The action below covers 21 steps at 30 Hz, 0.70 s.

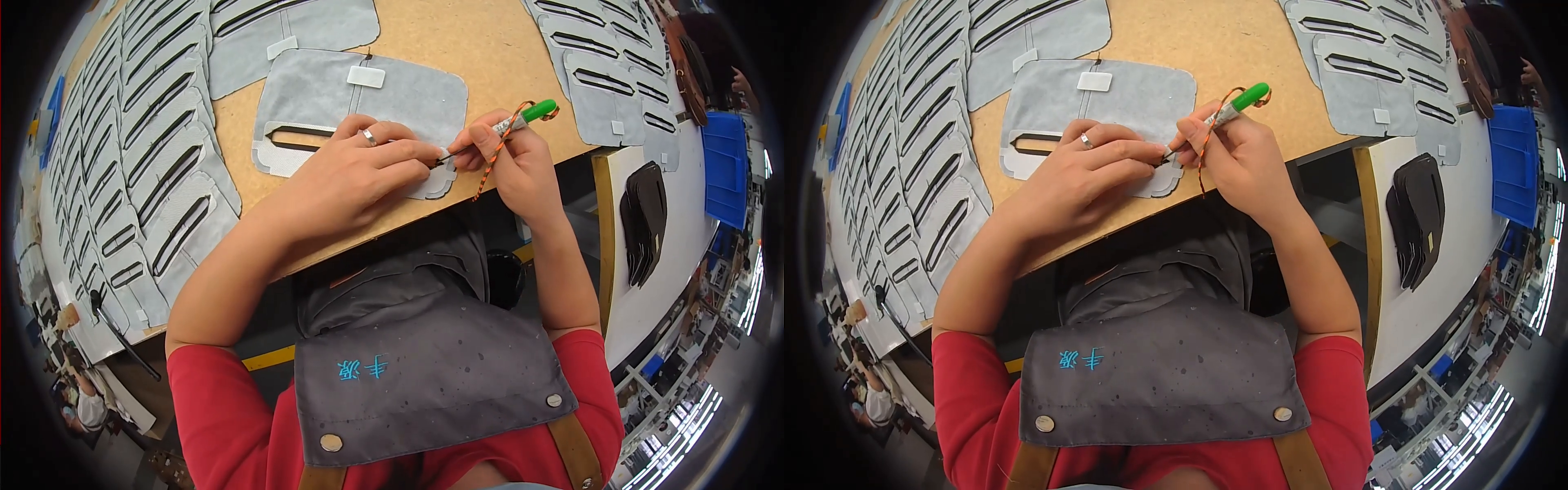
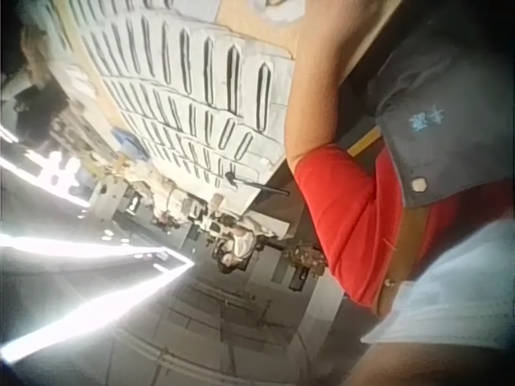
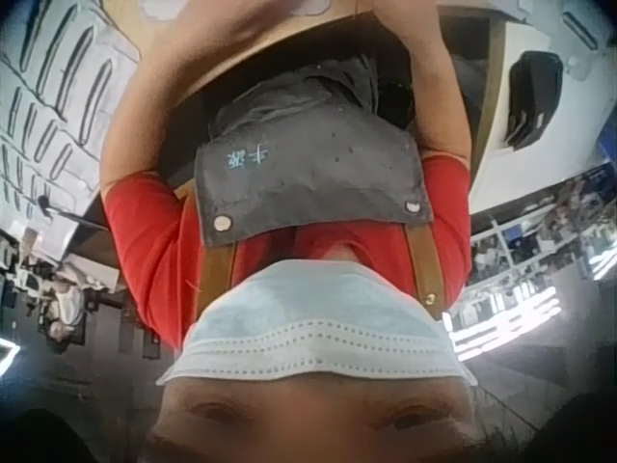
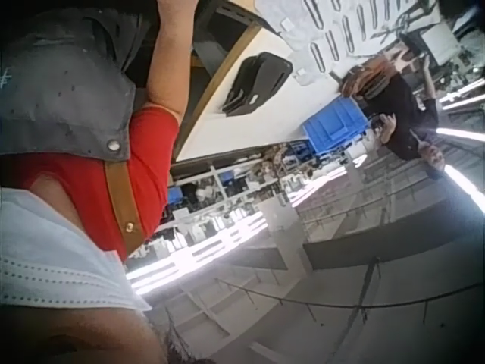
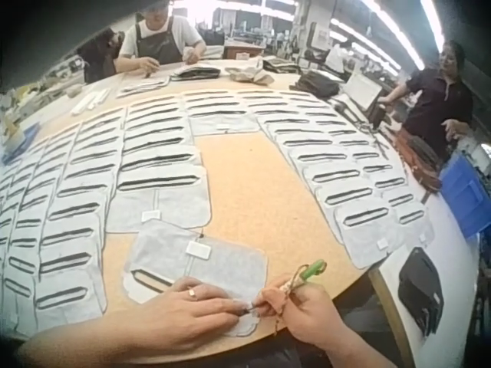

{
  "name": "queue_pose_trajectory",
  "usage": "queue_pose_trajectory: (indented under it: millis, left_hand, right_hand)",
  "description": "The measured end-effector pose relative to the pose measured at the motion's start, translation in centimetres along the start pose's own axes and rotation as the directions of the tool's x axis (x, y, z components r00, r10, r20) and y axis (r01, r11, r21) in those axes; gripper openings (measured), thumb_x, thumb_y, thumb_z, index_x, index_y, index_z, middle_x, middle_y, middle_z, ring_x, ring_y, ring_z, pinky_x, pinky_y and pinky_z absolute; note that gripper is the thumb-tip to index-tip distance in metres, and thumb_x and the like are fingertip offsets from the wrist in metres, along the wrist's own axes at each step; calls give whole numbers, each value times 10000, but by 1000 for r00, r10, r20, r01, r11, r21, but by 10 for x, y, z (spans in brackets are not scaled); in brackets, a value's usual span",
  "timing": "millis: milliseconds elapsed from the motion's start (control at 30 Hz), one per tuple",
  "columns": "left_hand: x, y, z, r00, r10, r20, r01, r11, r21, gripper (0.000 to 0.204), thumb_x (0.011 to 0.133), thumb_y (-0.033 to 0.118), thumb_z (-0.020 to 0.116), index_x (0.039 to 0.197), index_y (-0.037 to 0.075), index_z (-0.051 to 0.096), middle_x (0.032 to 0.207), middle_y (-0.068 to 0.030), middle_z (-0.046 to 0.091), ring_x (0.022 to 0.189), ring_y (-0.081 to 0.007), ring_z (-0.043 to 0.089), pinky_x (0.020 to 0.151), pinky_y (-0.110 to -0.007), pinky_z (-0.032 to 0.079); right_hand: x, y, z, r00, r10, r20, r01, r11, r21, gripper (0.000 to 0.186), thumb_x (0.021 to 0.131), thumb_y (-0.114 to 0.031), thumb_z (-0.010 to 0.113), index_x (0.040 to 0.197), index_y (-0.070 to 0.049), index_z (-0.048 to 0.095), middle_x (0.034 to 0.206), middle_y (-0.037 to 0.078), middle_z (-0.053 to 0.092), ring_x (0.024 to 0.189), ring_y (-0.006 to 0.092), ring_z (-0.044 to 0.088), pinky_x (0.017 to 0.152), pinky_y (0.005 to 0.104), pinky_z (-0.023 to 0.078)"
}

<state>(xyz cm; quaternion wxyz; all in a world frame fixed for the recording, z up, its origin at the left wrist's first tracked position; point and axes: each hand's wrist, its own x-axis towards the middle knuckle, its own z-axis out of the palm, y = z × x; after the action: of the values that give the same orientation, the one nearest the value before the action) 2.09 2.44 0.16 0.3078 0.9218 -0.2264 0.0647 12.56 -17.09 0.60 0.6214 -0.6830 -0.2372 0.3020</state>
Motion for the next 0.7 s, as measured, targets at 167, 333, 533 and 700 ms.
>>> queue_pose_trajectory:
  millis: [167, 333, 533, 700]
  left_hand:
    - [1, 0, -1, 1000, 11, 6, -11, 1000, 2, 187, 752, 48, 621, 927, 94, 572, 1145, 29, 594, 1062, -183, 529, 894, -372, 354]
    - [1, 2, 0, 999, -27, 37, 26, 1000, 17, 173, 754, 87, 634, 914, 112, 575, 1144, 40, 597, 1050, -182, 531, 890, -395, 349]
    - [2, 1, 1, 999, -35, 25, 34, 999, 7, 159, 752, 77, 624, 899, 113, 578, 1114, 48, 613, 1030, -174, 538, 882, -388, 346]
    - [3, 1, 0, 998, -67, 17, 67, 998, 7, 157, 741, 65, 619, 883, 117, 576, 1099, 59, 621, 1017, -172, 543, 877, -382, 344]
  right_hand:
    - [8, -3, -1, 996, 58, 60, -60, 998, 35, 204, 947, -172, 531, 868, 10, 575, 756, 43, 619, 679, 86, 584, 626, 224, 473]
    - [18, -7, -7, 980, 70, 187, -52, 993, -103, 220, 975, -206, 471, 873, -23, 535, 792, 49, 626, 657, 83, 578, 631, 223, 480]
    - [20, -5, -9, 977, 90, 193, -82, 995, -48, 209, 976, -184, 466, 863, -24, 539, 789, 52, 624, 642, 80, 571, 614, 225, 477]
    - [21, -9, -17, 948, 82, 309, -52, 993, -106, 174, 955, -129, 475, 855, -11, 555, 812, 65, 627, 641, 92, 569, 610, 224, 468]
